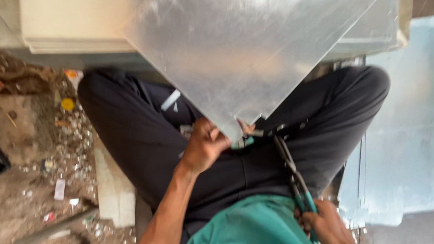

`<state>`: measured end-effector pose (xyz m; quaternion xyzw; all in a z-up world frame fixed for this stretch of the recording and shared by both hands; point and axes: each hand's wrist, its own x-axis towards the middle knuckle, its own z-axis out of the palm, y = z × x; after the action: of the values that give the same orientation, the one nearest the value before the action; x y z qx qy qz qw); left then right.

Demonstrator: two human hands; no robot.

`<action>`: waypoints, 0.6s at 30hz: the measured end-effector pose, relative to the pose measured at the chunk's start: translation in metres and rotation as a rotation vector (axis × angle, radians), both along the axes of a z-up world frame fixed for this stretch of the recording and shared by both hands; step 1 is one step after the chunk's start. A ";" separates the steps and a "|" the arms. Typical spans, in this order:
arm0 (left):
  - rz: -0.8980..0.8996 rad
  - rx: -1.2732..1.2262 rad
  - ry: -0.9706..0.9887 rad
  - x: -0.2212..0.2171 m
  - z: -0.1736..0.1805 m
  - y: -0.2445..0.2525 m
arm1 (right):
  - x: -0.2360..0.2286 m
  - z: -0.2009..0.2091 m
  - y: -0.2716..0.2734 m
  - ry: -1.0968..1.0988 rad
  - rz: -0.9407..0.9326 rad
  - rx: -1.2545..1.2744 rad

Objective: The person sits cross-legged on the floor and uses tin snips to cut a translucent plastic sheet. They repeatedly trim the edges of the sheet, creating small triangular and rectangular cutouts, while holding the sheet on their lap.

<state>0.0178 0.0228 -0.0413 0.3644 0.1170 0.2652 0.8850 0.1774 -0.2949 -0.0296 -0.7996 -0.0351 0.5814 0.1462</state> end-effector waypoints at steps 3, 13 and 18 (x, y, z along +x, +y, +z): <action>-0.113 0.255 0.160 -0.007 0.020 0.020 | 0.000 -0.004 -0.003 0.016 -0.050 0.059; 0.181 -0.356 -0.344 -0.062 0.048 0.020 | 0.006 0.015 0.011 -0.198 0.049 0.195; 0.089 -0.108 0.512 0.023 0.023 -0.040 | 0.003 0.020 0.027 -0.198 -0.080 0.358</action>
<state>0.0406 -0.0176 -0.0183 0.3664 0.3672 0.1964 0.8321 0.1803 -0.2679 -0.0097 -0.8149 -0.1202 0.4783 0.3046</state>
